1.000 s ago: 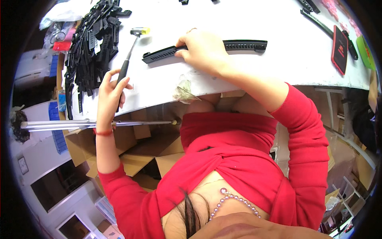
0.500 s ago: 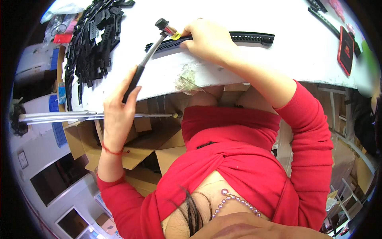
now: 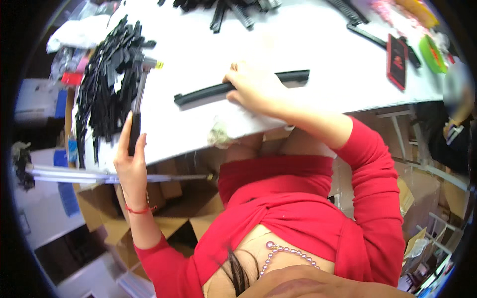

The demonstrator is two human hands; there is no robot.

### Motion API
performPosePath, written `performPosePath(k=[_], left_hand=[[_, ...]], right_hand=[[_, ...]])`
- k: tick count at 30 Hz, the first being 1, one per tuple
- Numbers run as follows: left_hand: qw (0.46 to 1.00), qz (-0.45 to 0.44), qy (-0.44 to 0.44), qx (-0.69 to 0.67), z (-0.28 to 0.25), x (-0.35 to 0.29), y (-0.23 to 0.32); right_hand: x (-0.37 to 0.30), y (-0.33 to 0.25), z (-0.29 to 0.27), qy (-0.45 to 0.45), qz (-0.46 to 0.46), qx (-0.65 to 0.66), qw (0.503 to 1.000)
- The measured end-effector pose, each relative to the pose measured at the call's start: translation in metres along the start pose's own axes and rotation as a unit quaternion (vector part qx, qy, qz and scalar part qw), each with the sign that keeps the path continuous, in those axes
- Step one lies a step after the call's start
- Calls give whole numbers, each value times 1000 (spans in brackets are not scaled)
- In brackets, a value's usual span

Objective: Assembling black plastic components by tapping them together with a small hammer.

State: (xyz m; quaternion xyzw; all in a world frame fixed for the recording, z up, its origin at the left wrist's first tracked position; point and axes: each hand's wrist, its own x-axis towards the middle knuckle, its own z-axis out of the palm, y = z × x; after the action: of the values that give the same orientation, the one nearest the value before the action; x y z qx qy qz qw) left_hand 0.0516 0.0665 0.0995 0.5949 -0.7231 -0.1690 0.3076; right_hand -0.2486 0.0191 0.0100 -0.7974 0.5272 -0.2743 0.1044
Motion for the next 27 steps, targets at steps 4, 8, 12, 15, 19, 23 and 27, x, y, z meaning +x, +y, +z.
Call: performPosePath(k=[4,8,12,15,19,23,27], left_hand=[[981,103,63,150,16,-6,-47],[980,-11,105,169,49,1,-55],[947,108,158,257,66,19,-57],[956,68,157,237,70,19,-58],[955,68,163,239,72,17,-61],[956,61,163,237,72,17,-59],[952,65,176,241,71,16,-63]], right_hand=[[-23,21,-59,-10,69,-7,998],[-11,119,-128,284,115,-67,950],[31,238,-164,238,206,-273,909],[75,294,-162,192,273,-295,895],[117,314,-166,171,338,-340,861],[141,264,-133,275,95,-417,861],[140,141,-72,322,-33,-199,925]])
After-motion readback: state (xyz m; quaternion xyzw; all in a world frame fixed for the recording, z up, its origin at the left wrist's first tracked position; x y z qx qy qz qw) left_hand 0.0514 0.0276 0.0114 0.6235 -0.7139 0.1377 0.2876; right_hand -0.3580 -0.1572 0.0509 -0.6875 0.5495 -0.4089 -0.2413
